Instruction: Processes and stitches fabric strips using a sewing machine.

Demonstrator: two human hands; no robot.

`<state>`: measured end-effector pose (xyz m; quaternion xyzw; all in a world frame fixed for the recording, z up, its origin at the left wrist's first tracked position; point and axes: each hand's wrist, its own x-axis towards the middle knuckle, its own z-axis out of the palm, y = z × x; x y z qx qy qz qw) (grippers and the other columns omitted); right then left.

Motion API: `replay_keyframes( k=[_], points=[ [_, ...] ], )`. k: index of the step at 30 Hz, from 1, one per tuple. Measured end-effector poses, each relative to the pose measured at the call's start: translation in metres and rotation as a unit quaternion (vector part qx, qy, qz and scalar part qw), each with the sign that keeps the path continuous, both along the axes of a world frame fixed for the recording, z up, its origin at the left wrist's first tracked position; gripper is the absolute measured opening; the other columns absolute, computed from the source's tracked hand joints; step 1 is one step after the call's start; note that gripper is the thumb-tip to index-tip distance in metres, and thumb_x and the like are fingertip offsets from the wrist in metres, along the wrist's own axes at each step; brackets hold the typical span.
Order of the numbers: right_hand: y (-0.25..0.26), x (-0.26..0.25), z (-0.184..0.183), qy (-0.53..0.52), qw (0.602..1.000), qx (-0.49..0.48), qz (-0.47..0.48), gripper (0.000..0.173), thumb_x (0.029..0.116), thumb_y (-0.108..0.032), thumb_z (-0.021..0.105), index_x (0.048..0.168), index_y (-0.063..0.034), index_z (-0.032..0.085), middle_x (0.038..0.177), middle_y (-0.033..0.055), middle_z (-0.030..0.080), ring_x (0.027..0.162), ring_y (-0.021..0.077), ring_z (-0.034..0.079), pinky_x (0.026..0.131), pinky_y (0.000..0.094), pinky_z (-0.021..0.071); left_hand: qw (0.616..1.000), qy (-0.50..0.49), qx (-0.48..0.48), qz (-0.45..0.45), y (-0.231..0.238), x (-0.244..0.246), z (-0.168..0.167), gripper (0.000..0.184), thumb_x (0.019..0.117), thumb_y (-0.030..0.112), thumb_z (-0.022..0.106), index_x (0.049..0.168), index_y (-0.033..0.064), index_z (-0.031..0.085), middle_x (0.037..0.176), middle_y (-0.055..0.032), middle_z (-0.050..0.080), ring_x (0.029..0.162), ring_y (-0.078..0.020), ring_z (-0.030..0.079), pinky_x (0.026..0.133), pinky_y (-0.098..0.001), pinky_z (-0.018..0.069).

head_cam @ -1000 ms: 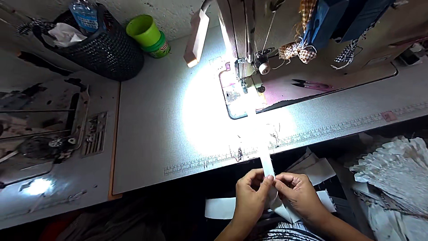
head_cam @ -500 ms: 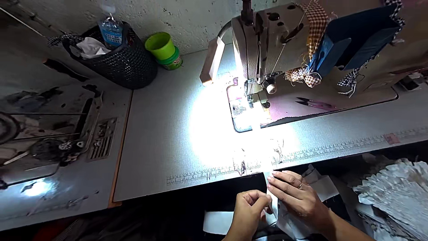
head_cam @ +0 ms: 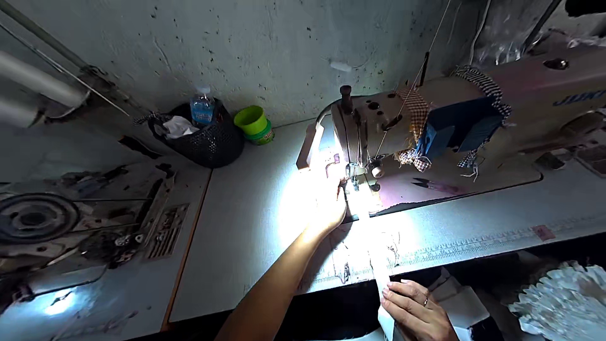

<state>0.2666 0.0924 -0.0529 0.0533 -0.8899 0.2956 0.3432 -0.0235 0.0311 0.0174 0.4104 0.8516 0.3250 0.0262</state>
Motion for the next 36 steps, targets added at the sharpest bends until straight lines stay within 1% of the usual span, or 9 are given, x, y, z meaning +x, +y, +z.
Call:
replay_keyframes(
  k=[3, 10, 13, 16, 22, 25, 29, 31, 36],
  points=[
    [-0.001, -0.001, -0.004, 0.003, 1.000, 0.002, 0.001, 0.020, 0.1007, -0.013, 0.058, 0.107, -0.0102, 0.077, 0.116, 0.0037, 0.075, 0.125, 0.0168, 0.062, 0.116, 0.0325, 0.0385, 1.000, -0.013, -0.016, 0.003, 0.003, -0.010, 0.000, 0.028, 0.1047, 0.007, 0.045, 0.121, 0.0012, 0.067, 0.121, -0.0166, 0.067, 0.119, -0.0284, 0.061, 0.102, -0.0484, 0.0461],
    [-0.005, -0.012, -0.007, 0.032, 0.999, 0.016, -0.040, 0.021, 0.1016, -0.013, 0.054, 0.105, -0.0104, 0.074, 0.112, 0.0032, 0.075, 0.123, 0.0157, 0.062, 0.118, 0.0330, 0.0349, 1.000, -0.014, -0.004, -0.015, 0.000, -0.019, -0.005, 0.033, 0.1041, 0.003, 0.043, 0.119, 0.0020, 0.072, 0.117, -0.0143, 0.070, 0.115, -0.0241, 0.064, 0.101, -0.0432, 0.0489],
    [-0.007, -0.025, -0.002, 0.037, 0.996, 0.011, -0.076, 0.022, 0.0995, -0.013, 0.054, 0.102, -0.0106, 0.075, 0.109, 0.0034, 0.076, 0.119, 0.0156, 0.065, 0.114, 0.0319, 0.0389, 0.999, -0.041, -0.025, -0.011, 0.000, -0.018, 0.006, 0.033, 0.1049, 0.003, 0.041, 0.118, 0.0031, 0.072, 0.116, -0.0124, 0.071, 0.109, -0.0204, 0.066, 0.096, -0.0391, 0.0512],
    [-0.005, -0.041, 0.004, 0.028, 0.995, 0.008, -0.100, 0.022, 0.0967, -0.013, 0.056, 0.097, -0.0099, 0.077, 0.105, 0.0043, 0.078, 0.114, 0.0174, 0.068, 0.111, 0.0342, 0.0435, 0.998, -0.053, -0.038, -0.002, 0.000, -0.017, 0.011, 0.033, 0.1042, 0.001, 0.041, 0.116, 0.0036, 0.072, 0.112, -0.0127, 0.071, 0.105, -0.0212, 0.066, 0.092, -0.0410, 0.0515],
    [0.000, -0.072, 0.015, -0.012, 0.987, 0.030, -0.154, 0.024, 0.0924, -0.014, 0.057, 0.085, -0.0086, 0.078, 0.095, 0.0037, 0.078, 0.101, 0.0206, 0.073, 0.099, 0.0383, 0.0538, 0.996, -0.066, -0.049, 0.016, 0.000, -0.012, 0.012, 0.035, 0.1053, 0.002, 0.040, 0.123, 0.0059, 0.070, 0.120, -0.0113, 0.070, 0.110, -0.0212, 0.066, 0.095, -0.0410, 0.0521],
    [0.005, -0.088, 0.021, -0.038, 0.985, 0.035, -0.163, 0.023, 0.0917, -0.014, 0.057, 0.084, -0.0079, 0.078, 0.094, 0.0044, 0.078, 0.098, 0.0219, 0.074, 0.100, 0.0415, 0.0539, 0.998, -0.039, -0.047, 0.012, -0.001, -0.014, 0.007, 0.035, 0.1042, 0.003, 0.041, 0.122, 0.0066, 0.071, 0.120, -0.0102, 0.071, 0.112, -0.0201, 0.066, 0.096, -0.0406, 0.0525],
    [0.008, -0.108, 0.032, -0.066, 0.982, 0.033, -0.174, 0.022, 0.0911, -0.012, 0.059, 0.090, -0.0037, 0.078, 0.099, 0.0110, 0.077, 0.106, 0.0291, 0.073, 0.105, 0.0437, 0.0522, 0.998, -0.043, -0.050, 0.022, 0.000, -0.013, 0.006, 0.036, 0.1038, 0.002, 0.041, 0.123, 0.0079, 0.071, 0.123, -0.0108, 0.069, 0.114, -0.0215, 0.064, 0.096, -0.0405, 0.0519],
    [0.011, -0.119, 0.034, -0.064, 0.982, 0.032, -0.177, 0.023, 0.0906, -0.011, 0.060, 0.098, -0.0003, 0.078, 0.106, 0.0156, 0.077, 0.113, 0.0333, 0.071, 0.107, 0.0442, 0.0511, 0.997, -0.055, -0.047, 0.023, 0.002, -0.014, 0.006, 0.040, 0.1015, 0.000, 0.041, 0.125, 0.0077, 0.072, 0.129, -0.0121, 0.067, 0.124, -0.0254, 0.059, 0.105, -0.0450, 0.0449],
    [0.016, -0.144, 0.034, -0.034, 0.980, 0.020, -0.198, 0.018, 0.0884, -0.007, 0.063, 0.096, -0.0006, 0.078, 0.105, 0.0176, 0.076, 0.112, 0.0333, 0.070, 0.103, 0.0415, 0.0532, 0.995, -0.066, -0.072, 0.019, 0.003, -0.014, 0.011, 0.039, 0.1045, 0.004, 0.040, 0.130, 0.0084, 0.070, 0.133, -0.0130, 0.064, 0.126, -0.0254, 0.058, 0.106, -0.0442, 0.0457]
  ],
)
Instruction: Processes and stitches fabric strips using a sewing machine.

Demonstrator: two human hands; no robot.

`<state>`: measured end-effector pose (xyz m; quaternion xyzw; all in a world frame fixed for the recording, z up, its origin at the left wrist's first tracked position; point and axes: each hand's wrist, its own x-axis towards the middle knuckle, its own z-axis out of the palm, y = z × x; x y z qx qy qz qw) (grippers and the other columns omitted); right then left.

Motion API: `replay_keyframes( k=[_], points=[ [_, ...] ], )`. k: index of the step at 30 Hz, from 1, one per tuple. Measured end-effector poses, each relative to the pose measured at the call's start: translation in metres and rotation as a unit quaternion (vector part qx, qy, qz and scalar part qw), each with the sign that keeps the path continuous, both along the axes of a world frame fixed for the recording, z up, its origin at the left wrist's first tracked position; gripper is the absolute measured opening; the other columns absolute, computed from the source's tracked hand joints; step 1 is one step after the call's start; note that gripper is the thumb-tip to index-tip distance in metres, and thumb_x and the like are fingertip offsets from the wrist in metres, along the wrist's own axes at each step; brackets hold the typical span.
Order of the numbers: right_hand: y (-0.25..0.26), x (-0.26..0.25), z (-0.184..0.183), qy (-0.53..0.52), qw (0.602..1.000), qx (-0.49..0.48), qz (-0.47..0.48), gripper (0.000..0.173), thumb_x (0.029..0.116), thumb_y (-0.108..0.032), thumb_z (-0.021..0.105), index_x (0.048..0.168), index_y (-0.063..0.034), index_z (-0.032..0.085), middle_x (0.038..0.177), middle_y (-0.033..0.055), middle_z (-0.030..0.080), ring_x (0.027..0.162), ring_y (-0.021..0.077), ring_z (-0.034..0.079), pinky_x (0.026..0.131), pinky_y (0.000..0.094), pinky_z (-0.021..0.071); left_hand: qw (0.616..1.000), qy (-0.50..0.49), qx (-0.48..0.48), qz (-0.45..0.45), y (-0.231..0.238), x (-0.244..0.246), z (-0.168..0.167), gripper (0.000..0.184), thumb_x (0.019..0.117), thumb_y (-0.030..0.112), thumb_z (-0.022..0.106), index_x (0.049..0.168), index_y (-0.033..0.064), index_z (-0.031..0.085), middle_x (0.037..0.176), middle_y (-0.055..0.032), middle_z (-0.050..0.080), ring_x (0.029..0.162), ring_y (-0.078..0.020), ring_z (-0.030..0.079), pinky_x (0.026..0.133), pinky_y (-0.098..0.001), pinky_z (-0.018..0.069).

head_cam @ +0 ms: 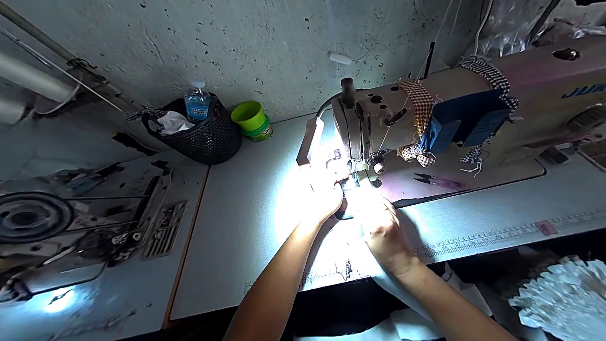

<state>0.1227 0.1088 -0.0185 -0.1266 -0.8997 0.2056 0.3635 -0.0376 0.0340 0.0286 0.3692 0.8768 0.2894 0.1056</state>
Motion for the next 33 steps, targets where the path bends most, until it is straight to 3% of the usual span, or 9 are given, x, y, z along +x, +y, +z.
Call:
replay_keyframes(
  k=[6, 10, 16, 20, 23, 25, 26, 29, 33],
  points=[
    [0.008, -0.022, 0.010, -0.033, 0.999, -0.035, 0.004, 0.023, 0.0925, -0.009, 0.063, 0.109, -0.0017, 0.077, 0.114, 0.0162, 0.074, 0.118, 0.0316, 0.067, 0.110, 0.0432, 0.0477, 1.000, 0.021, 0.001, -0.008, 0.001, -0.001, -0.001, 0.037, 0.1019, 0.000, 0.042, 0.123, 0.0046, 0.072, 0.125, -0.0144, 0.066, 0.117, -0.0261, 0.061, 0.099, -0.0436, 0.0490],
    [0.010, -0.026, 0.015, -0.030, 0.998, -0.046, 0.008, 0.025, 0.0943, -0.011, 0.061, 0.114, -0.0056, 0.077, 0.113, 0.0125, 0.075, 0.115, 0.0293, 0.068, 0.110, 0.0429, 0.0477, 0.998, -0.008, -0.055, 0.008, 0.002, 0.000, 0.009, 0.038, 0.1053, 0.006, 0.041, 0.129, 0.0131, 0.070, 0.122, -0.0104, 0.067, 0.091, -0.0181, 0.069, 0.071, -0.0348, 0.0579],
    [0.006, 0.022, 0.016, -0.102, 0.992, -0.068, 0.022, 0.032, 0.0989, -0.016, 0.056, 0.123, -0.0044, 0.073, 0.127, 0.0141, 0.070, 0.125, 0.0302, 0.063, 0.109, 0.0464, 0.0485, 0.999, -0.014, 0.010, 0.030, -0.015, 0.031, 0.000, 0.048, 0.1053, 0.027, 0.051, 0.149, 0.0052, 0.049, 0.143, -0.0185, 0.056, 0.135, -0.0320, 0.051, 0.112, -0.0525, 0.0401],
    [-0.015, 0.101, 0.003, -0.009, 0.996, -0.078, -0.051, 0.026, 0.0949, -0.022, 0.055, 0.089, -0.0083, 0.076, 0.083, 0.0028, 0.072, 0.082, 0.0164, 0.069, 0.076, 0.0337, 0.0570, 0.991, -0.027, 0.084, 0.103, -0.043, 0.122, -0.010, 0.058, 0.0841, 0.044, 0.078, 0.118, -0.0014, 0.064, 0.101, -0.0128, 0.068, 0.090, -0.0236, 0.068, 0.077, -0.0437, 0.0567],
    [-0.027, 0.133, -0.009, -0.123, 0.962, -0.240, -0.040, 0.039, 0.0955, -0.042, 0.058, 0.091, -0.0078, 0.076, 0.081, 0.0044, 0.072, 0.079, 0.0166, 0.070, 0.073, 0.0373, 0.0587, 0.974, -0.063, 0.187, 0.112, -0.057, 0.152, -0.025, 0.029, 0.0880, 0.017, 0.070, 0.110, -0.0017, 0.067, 0.080, -0.0007, 0.068, 0.069, -0.0058, 0.065, 0.065, -0.0241, 0.0559],
    [-0.026, 0.137, -0.010, -0.180, 0.900, -0.397, 0.016, 0.049, 0.0925, -0.049, 0.067, 0.101, -0.0012, 0.075, 0.096, 0.0125, 0.073, 0.100, 0.0246, 0.069, 0.091, 0.0478, 0.0547, 0.944, -0.180, 0.250, 0.115, -0.062, 0.161, -0.017, 0.040, 0.0911, 0.007, 0.066, 0.128, -0.0071, 0.060, 0.081, 0.0000, 0.071, 0.065, -0.0027, 0.064, 0.063, -0.0203, 0.0560],
    [-0.024, 0.136, -0.013, -0.177, 0.867, -0.464, 0.043, 0.043, 0.0916, -0.045, 0.070, 0.103, -0.0039, 0.075, 0.099, 0.0071, 0.074, 0.101, 0.0157, 0.069, 0.093, 0.0389, 0.0551, 0.926, -0.232, 0.275, 0.116, -0.064, 0.164, -0.013, 0.040, 0.0909, 0.003, 0.065, 0.129, -0.0081, 0.059, 0.082, -0.0011, 0.070, 0.064, -0.0031, 0.064, 0.062, -0.0199, 0.0558],
    [-0.028, 0.136, -0.010, -0.062, 0.795, -0.590, 0.128, 0.015, 0.0953, -0.011, 0.065, 0.084, -0.0068, 0.074, 0.077, -0.0058, 0.071, 0.074, -0.0015, 0.065, 0.071, 0.0175, 0.0551, 0.887, -0.309, 0.312, 0.144, -0.069, 0.172, -0.007, 0.027, 0.0885, -0.006, 0.063, 0.116, -0.0089, 0.064, 0.083, -0.0038, 0.071, 0.065, -0.0046, 0.064, 0.060, -0.0196, 0.0544],
    [-0.038, 0.155, 0.004, -0.047, 0.813, -0.550, 0.185, 0.020, 0.0974, -0.015, 0.064, 0.082, -0.0075, 0.074, 0.076, -0.0059, 0.069, 0.070, -0.0026, 0.064, 0.066, 0.0147, 0.0543, 0.908, -0.265, 0.281, 0.160, -0.074, 0.189, -0.006, 0.002, 0.0892, 0.001, 0.070, 0.090, -0.0003, 0.070, 0.076, -0.0014, 0.071, 0.063, -0.0031, 0.065, 0.060, -0.0185, 0.0558]
  ],
)
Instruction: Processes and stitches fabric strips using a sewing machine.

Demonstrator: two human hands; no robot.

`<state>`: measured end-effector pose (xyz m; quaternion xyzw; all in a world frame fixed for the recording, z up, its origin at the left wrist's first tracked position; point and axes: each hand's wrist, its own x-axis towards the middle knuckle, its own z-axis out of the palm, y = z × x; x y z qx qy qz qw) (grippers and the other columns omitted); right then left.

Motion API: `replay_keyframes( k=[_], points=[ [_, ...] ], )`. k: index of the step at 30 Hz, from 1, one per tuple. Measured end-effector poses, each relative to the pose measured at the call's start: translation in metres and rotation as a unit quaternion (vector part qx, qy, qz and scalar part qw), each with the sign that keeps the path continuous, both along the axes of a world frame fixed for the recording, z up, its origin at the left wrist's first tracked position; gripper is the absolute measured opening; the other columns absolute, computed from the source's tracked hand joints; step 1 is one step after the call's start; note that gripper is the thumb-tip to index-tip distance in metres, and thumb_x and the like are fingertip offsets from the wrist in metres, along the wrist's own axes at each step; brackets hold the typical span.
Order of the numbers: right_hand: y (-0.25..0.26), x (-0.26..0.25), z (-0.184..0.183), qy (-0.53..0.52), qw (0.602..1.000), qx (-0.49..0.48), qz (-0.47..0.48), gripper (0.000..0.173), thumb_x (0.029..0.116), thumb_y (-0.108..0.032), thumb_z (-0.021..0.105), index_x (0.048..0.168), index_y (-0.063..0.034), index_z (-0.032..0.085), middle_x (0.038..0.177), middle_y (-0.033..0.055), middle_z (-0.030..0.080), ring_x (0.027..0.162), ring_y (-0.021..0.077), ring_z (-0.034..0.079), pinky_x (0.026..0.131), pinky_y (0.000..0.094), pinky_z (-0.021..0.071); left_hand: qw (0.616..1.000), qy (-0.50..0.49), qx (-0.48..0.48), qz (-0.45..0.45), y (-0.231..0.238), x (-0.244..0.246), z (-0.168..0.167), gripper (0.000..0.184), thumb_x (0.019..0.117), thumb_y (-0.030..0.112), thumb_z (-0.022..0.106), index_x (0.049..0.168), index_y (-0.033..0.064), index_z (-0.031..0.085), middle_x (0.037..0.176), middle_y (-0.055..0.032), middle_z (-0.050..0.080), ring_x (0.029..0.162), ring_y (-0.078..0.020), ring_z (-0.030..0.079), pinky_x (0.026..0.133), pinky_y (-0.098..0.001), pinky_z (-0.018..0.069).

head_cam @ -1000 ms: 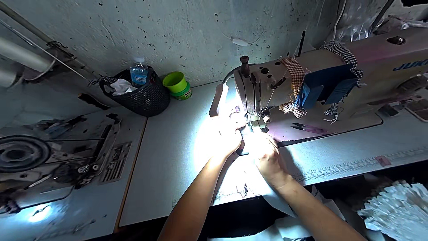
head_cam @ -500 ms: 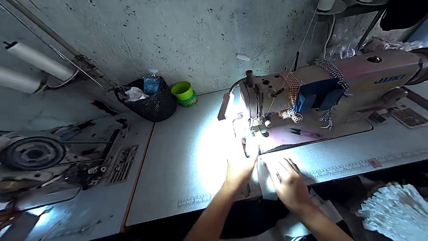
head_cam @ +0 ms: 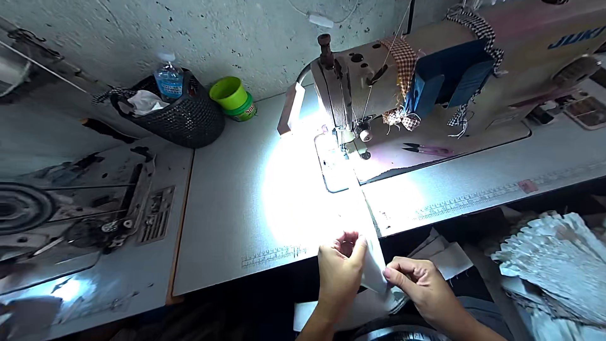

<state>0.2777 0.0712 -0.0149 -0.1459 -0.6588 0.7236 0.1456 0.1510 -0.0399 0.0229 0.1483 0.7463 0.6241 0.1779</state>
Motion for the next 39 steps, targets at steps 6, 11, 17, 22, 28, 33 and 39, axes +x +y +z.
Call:
replay_keyframes(
  k=[6, 11, 17, 22, 28, 33, 39],
  points=[
    [-0.005, 0.006, -0.018, -0.057, 0.998, -0.017, -0.028, 0.019, 0.0994, -0.013, 0.057, 0.087, -0.0067, 0.071, 0.079, -0.0033, 0.069, 0.073, 0.0025, 0.065, 0.068, 0.0212, 0.0554, 0.992, 0.118, -0.048, 0.012, -0.007, 0.033, -0.018, 0.005, 0.0916, 0.006, 0.068, 0.093, 0.0029, 0.071, 0.074, 0.0016, 0.072, 0.063, -0.0005, 0.067, 0.059, -0.0168, 0.0571],
    [0.007, -0.011, -0.013, -0.085, 0.979, -0.187, -0.006, 0.021, 0.1014, -0.016, 0.060, 0.113, -0.0008, 0.069, 0.099, 0.0031, 0.073, 0.092, 0.0073, 0.069, 0.086, 0.0239, 0.0575, 0.998, 0.066, -0.017, 0.000, -0.019, 0.051, -0.022, 0.008, 0.0936, 0.002, 0.065, 0.094, -0.0003, 0.073, 0.076, -0.0006, 0.073, 0.064, -0.0020, 0.068, 0.060, -0.0174, 0.0583],
    [0.001, -0.007, -0.014, -0.020, 0.993, -0.093, -0.067, 0.005, 0.0914, -0.002, 0.070, 0.093, -0.0014, 0.074, 0.079, 0.0006, 0.072, 0.068, 0.0034, 0.066, 0.065, 0.0173, 0.0570, 0.987, 0.159, -0.017, 0.008, -0.028, 0.056, -0.029, 0.021, 0.0887, 0.002, 0.072, 0.107, -0.0071, 0.069, 0.084, -0.0038, 0.076, 0.070, -0.0053, 0.072, 0.065, -0.0209, 0.0628],
    [-0.001, -0.002, -0.012, -0.028, 0.994, -0.069, -0.076, 0.006, 0.0917, -0.003, 0.069, 0.094, -0.0016, 0.075, 0.080, 0.0000, 0.072, 0.069, 0.0025, 0.067, 0.065, 0.0163, 0.0570, 0.945, 0.322, -0.060, -0.018, -0.031, 0.061, -0.036, 0.012, 0.0894, 0.003, 0.072, 0.094, -0.0072, 0.075, 0.078, -0.0085, 0.072, 0.067, -0.0017, 0.066, 0.065, -0.0137, 0.0566],
    [0.005, -0.005, -0.014, -0.027, 0.995, -0.089, -0.039, 0.007, 0.0924, -0.001, 0.068, 0.095, -0.0008, 0.075, 0.084, 0.0000, 0.073, 0.074, 0.0020, 0.067, 0.069, 0.0165, 0.0570, 0.911, 0.392, -0.111, -0.060, -0.026, 0.063, -0.036, 0.010, 0.0893, 0.004, 0.069, 0.091, -0.0035, 0.076, 0.073, -0.0078, 0.070, 0.062, -0.0073, 0.065, 0.059, -0.0170, 0.0542],
    [0.009, -0.004, -0.016, -0.037, 0.993, -0.107, -0.015, 0.009, 0.0935, -0.001, 0.066, 0.095, -0.0013, 0.075, 0.086, -0.0006, 0.073, 0.076, 0.0018, 0.067, 0.072, 0.0165, 0.0566, 0.898, 0.409, -0.138, -0.087, -0.027, 0.062, -0.039, 0.012, 0.0901, 0.005, 0.067, 0.092, -0.0024, 0.076, 0.075, -0.0076, 0.070, 0.064, -0.0094, 0.065, 0.059, -0.0182, 0.0537],
    [0.011, -0.006, -0.015, -0.021, 0.995, -0.099, 0.000, 0.014, 0.0966, -0.004, 0.060, 0.094, -0.0022, 0.074, 0.085, -0.0018, 0.071, 0.077, 0.0015, 0.065, 0.071, 0.0168, 0.0548, 0.872, 0.449, -0.168, -0.101, -0.023, 0.060, -0.036, 0.013, 0.0920, 0.006, 0.064, 0.089, -0.0010, 0.075, 0.070, -0.0067, 0.066, 0.058, -0.0120, 0.061, 0.052, -0.0209, 0.0483]
  ],
)
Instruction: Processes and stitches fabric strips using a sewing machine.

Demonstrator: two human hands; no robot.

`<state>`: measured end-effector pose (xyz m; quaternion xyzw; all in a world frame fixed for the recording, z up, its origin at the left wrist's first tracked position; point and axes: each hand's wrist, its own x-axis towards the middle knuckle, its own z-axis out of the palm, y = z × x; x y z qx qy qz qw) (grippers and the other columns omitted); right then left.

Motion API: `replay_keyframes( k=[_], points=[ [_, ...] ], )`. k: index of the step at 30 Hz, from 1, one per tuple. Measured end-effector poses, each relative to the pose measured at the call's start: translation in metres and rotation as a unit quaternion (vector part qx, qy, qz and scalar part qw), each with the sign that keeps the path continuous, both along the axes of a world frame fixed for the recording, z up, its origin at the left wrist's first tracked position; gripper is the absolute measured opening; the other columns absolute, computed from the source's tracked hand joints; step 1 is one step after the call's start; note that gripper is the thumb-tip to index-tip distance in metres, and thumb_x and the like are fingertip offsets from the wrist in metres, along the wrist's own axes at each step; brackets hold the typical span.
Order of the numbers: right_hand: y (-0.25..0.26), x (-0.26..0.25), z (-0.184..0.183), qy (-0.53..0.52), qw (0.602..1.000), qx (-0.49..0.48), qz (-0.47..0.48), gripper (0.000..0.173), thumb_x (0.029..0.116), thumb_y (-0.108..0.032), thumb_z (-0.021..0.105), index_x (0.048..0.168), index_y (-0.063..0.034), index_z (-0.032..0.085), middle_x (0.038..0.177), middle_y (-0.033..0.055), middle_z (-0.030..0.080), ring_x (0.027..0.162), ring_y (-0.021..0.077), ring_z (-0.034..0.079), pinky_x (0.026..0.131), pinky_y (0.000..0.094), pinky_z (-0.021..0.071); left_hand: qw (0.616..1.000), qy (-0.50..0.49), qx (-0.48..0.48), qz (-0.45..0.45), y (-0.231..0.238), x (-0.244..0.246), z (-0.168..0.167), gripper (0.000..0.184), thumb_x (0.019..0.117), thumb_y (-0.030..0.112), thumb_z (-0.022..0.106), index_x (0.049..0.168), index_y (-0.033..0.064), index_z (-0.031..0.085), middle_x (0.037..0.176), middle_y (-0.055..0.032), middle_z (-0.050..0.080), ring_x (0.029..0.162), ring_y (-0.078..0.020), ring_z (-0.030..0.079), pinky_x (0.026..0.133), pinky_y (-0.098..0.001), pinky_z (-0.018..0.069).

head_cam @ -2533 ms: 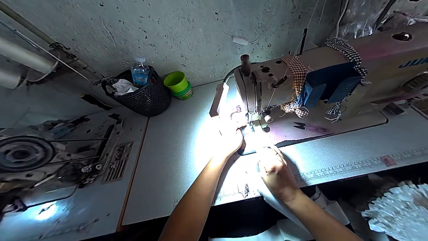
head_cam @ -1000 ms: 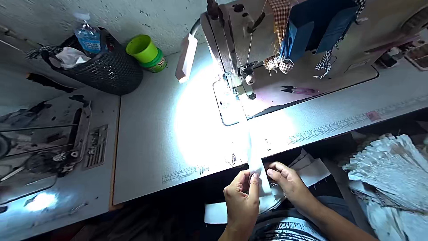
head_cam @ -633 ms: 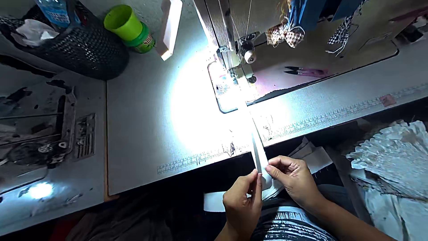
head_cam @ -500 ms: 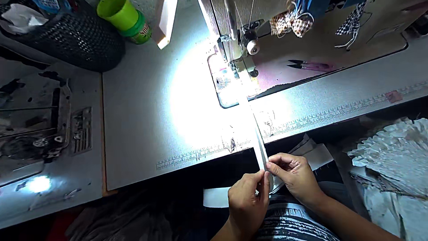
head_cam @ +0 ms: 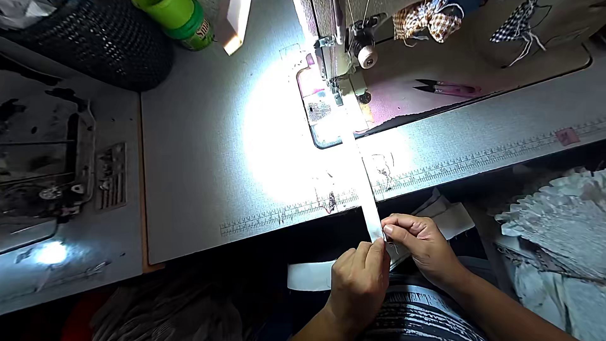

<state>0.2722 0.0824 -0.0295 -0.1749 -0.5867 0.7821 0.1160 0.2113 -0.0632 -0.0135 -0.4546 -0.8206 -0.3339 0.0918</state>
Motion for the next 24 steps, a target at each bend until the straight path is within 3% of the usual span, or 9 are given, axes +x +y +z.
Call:
replay_keyframes(
  k=[3, 5, 10, 13, 15, 17, 19, 21, 24],
  points=[
    [0.000, -0.003, -0.005, -0.032, 0.998, 0.042, -0.018, 0.005, 0.0903, -0.006, 0.070, 0.089, -0.0035, 0.074, 0.078, -0.0020, 0.071, 0.069, 0.0011, 0.065, 0.064, 0.0157, 0.0557, 0.999, -0.015, -0.031, -0.017, -0.001, -0.002, -0.003, 0.015, 0.0930, 0.009, 0.063, 0.090, 0.0006, 0.076, 0.073, -0.0069, 0.069, 0.060, -0.0135, 0.063, 0.053, -0.0235, 0.0500],
    [0.001, -0.005, -0.009, -0.071, 0.996, 0.040, -0.030, 0.007, 0.0904, -0.004, 0.069, 0.085, -0.0048, 0.073, 0.072, -0.0028, 0.068, 0.062, 0.0010, 0.062, 0.060, 0.0161, 0.0530, 0.991, -0.131, -0.005, -0.014, -0.004, -0.005, -0.007, 0.019, 0.0939, 0.016, 0.066, 0.096, 0.0008, 0.077, 0.079, -0.0054, 0.072, 0.066, -0.0095, 0.068, 0.060, -0.0217, 0.0567],
    [-0.007, -0.002, 0.000, -0.071, 0.995, 0.052, -0.053, 0.009, 0.0913, -0.005, 0.067, 0.086, -0.0057, 0.074, 0.072, -0.0035, 0.067, 0.061, 0.0006, 0.061, 0.057, 0.0147, 0.0512, 0.853, -0.490, 0.174, 0.038, 0.006, -0.022, -0.004, 0.012, 0.0963, 0.008, 0.067, 0.101, -0.0019, 0.070, 0.083, -0.0028, 0.071, 0.068, -0.0061, 0.066, 0.062, -0.0216, 0.0575],
    [-0.009, -0.003, -0.009, -0.087, 0.994, 0.036, -0.062, 0.010, 0.0916, -0.005, 0.067, 0.084, -0.0047, 0.073, 0.069, -0.0024, 0.066, 0.059, 0.0017, 0.060, 0.055, 0.0163, 0.0505, 0.832, -0.513, 0.200, 0.065, 0.016, -0.025, -0.016, 0.006, 0.0916, 0.003, 0.072, 0.093, -0.0025, 0.074, 0.081, -0.0044, 0.074, 0.071, -0.0059, 0.069, 0.068, -0.0212, 0.0591],
    [-0.005, -0.001, -0.008, -0.075, 0.987, 0.126, -0.066, 0.011, 0.0929, -0.010, 0.065, 0.087, -0.0057, 0.074, 0.074, -0.0032, 0.069, 0.063, -0.0003, 0.063, 0.059, 0.0148, 0.0529, 0.829, -0.520, 0.190, 0.082, 0.021, -0.026, -0.018, 0.005, 0.0902, 0.004, 0.074, 0.089, -0.0008, 0.074, 0.078, -0.0034, 0.073, 0.070, -0.0047, 0.069, 0.067, -0.0202, 0.0586],
    [-0.001, 0.004, -0.010, -0.016, 0.939, 0.331, -0.096, 0.018, 0.0960, -0.016, 0.061, 0.095, -0.0067, 0.076, 0.086, -0.0023, 0.072, 0.080, -0.0016, 0.066, 0.073, 0.0130, 0.0553, 0.820, -0.537, 0.183, 0.081, 0.021, -0.026, -0.013, 0.006, 0.0904, 0.005, 0.073, 0.087, 0.0003, 0.074, 0.077, -0.0031, 0.072, 0.068, -0.0051, 0.068, 0.065, -0.0202, 0.0579],
    [0.012, 0.002, -0.015, 0.074, 0.849, 0.514, -0.099, 0.021, 0.0993, -0.015, 0.058, 0.111, -0.0090, 0.075, 0.104, 0.0051, 0.072, 0.102, 0.0108, 0.065, 0.093, 0.0229, 0.0517, 0.809, -0.551, 0.189, 0.081, 0.022, -0.027, -0.008, 0.005, 0.0891, 0.004, 0.074, 0.085, 0.0007, 0.074, 0.075, -0.0027, 0.071, 0.066, -0.0049, 0.067, 0.064, -0.0198, 0.0575],
    [0.027, -0.003, -0.021, 0.144, 0.779, 0.609, -0.044, 0.025, 0.1028, -0.014, 0.057, 0.124, -0.0150, 0.071, 0.124, 0.0072, 0.068, 0.121, 0.0198, 0.059, 0.107, 0.0330, 0.0429, 0.798, -0.562, 0.200, 0.082, 0.022, -0.027, -0.007, 0.004, 0.0875, 0.001, 0.073, 0.083, 0.0008, 0.074, 0.072, -0.0021, 0.071, 0.064, -0.0037, 0.066, 0.062, -0.0188, 0.0561],
    [0.040, -0.013, -0.029, 0.219, 0.729, 0.648, -0.006, 0.025, 0.1019, -0.008, 0.058, 0.121, -0.0125, 0.074, 0.129, 0.0044, 0.071, 0.126, 0.0213, 0.059, 0.111, 0.0345, 0.0396, 0.777, -0.591, 0.204, 0.078, 0.020, -0.027, -0.006, 0.002, 0.0850, -0.002, 0.075, 0.084, -0.0014, 0.074, 0.073, -0.0046, 0.071, 0.065, -0.0055, 0.067, 0.064, -0.0204, 0.0573]
  ],
)
